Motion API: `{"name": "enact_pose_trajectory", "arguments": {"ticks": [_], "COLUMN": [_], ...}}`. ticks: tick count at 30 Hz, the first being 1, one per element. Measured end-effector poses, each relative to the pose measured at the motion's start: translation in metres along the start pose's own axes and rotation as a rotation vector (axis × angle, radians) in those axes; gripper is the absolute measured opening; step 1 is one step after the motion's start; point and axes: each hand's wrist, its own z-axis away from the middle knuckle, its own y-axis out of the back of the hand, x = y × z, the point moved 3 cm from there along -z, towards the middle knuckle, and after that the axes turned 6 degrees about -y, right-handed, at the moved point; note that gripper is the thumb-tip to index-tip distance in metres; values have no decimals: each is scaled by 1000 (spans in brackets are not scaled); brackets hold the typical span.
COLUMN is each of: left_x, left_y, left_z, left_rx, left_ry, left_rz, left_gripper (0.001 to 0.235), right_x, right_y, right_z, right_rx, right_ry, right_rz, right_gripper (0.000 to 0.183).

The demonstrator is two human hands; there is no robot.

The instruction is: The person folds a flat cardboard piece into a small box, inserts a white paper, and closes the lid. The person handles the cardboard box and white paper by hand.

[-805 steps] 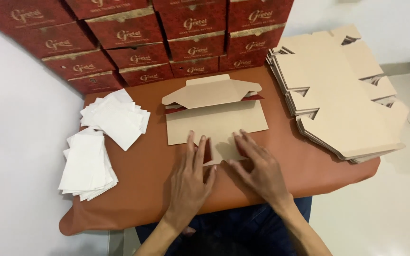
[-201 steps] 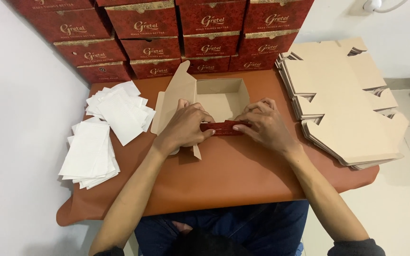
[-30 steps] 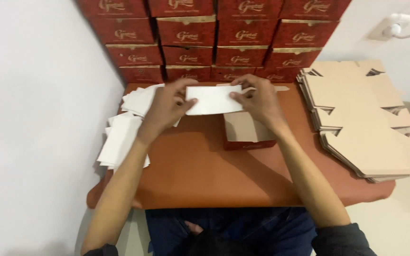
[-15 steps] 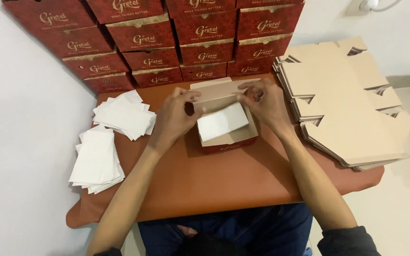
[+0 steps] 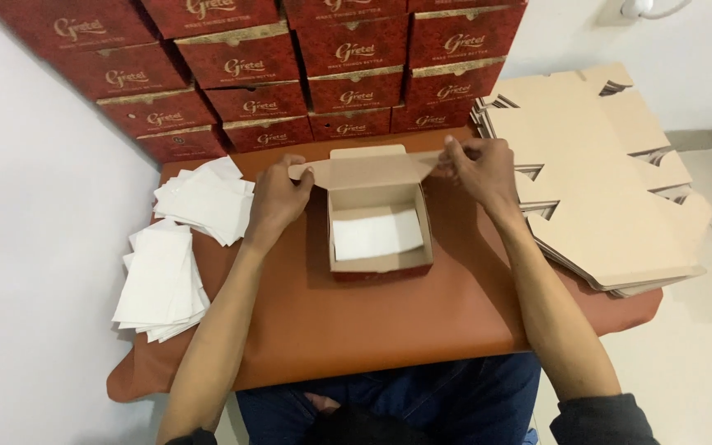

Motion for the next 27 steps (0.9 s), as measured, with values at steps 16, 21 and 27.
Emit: {"name": "enact_pose_trajectory", "arguments": {"ticks": [16,21,27], "left_x": [57,66,64], "left_y": [39,26,10], "left_z": [30,39,46], "left_rx": [270,321,329], "left_ry": [-255,-423,-513], "left_rz": [347,282,267], "left_gripper": [29,33,37], "right_x": [-49,-85,-104], "right_y": [11,5,8], "right_z": [45,78,94], "right_rx": [50,-4,-148], "right_ry": [343,333,234], "right_rz": [-427,-93,-105], "right_gripper": [51,33,57]}}
